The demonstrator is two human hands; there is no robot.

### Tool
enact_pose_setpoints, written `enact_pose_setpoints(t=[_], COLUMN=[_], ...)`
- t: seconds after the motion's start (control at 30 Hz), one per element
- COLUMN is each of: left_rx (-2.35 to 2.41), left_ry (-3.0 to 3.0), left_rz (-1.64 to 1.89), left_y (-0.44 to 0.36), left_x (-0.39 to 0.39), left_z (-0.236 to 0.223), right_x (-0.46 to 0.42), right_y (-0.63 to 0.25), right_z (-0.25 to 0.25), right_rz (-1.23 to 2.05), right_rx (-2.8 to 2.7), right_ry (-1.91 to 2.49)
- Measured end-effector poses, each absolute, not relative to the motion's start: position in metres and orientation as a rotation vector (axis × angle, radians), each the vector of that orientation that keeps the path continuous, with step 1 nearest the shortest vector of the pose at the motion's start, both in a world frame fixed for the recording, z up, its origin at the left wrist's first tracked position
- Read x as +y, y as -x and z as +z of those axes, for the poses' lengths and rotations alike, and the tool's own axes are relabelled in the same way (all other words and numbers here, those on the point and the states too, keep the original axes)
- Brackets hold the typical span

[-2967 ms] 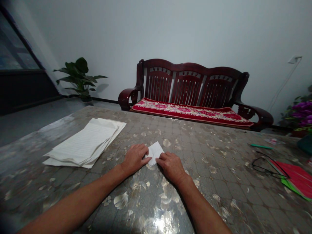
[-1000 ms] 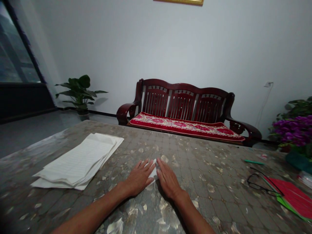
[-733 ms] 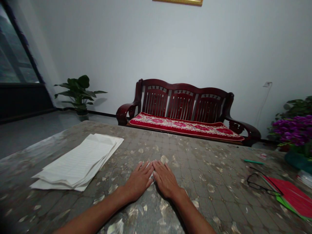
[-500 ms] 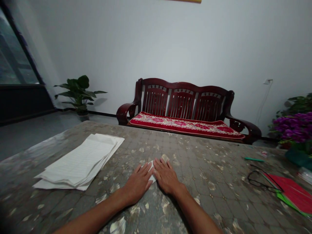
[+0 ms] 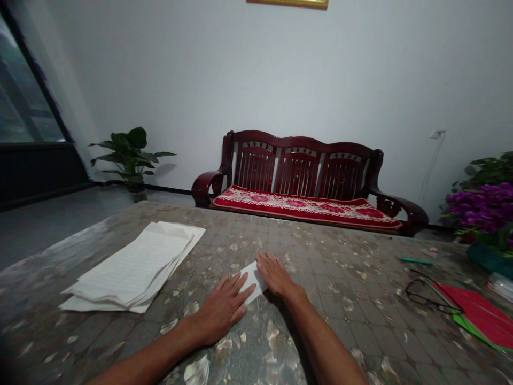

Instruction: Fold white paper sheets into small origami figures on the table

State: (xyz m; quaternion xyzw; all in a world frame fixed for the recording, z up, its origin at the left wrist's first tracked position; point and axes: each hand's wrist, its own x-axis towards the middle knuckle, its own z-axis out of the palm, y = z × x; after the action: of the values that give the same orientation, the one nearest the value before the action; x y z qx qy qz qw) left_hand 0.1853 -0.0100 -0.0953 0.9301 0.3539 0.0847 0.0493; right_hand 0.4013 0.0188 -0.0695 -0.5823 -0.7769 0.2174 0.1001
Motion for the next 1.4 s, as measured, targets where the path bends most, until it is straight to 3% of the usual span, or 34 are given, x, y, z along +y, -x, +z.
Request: enact_pose_setpoints(t=[0.2, 0.57, 1.03, 1.4], left_rx=[1.068, 0.959, 1.016, 0.950], left_ry=[-2.839, -2.853, -2.780, -2.651], left_rz=[0.303, 0.173, 0.136, 0.301], left_y=[-0.186, -0.165, -0.170, -0.164], left_x=[-0.013, -0.024, -0.029, -0.017], left_z=[-0.092, -0.091, -0.077, -0.083], right_x=[0.000, 0.037, 0.071, 0.091], right_y=[-0.376, -0.365, -0.375, -0.413], right_z=[-0.074, -0.077, -0.088, -0.093], right_rz=[0.781, 0.295, 0.173, 0.394], right_rx=[-2.373, -2.519, -2.434, -1.995], right_ry=[1.412, 1.675, 1.847, 1.796])
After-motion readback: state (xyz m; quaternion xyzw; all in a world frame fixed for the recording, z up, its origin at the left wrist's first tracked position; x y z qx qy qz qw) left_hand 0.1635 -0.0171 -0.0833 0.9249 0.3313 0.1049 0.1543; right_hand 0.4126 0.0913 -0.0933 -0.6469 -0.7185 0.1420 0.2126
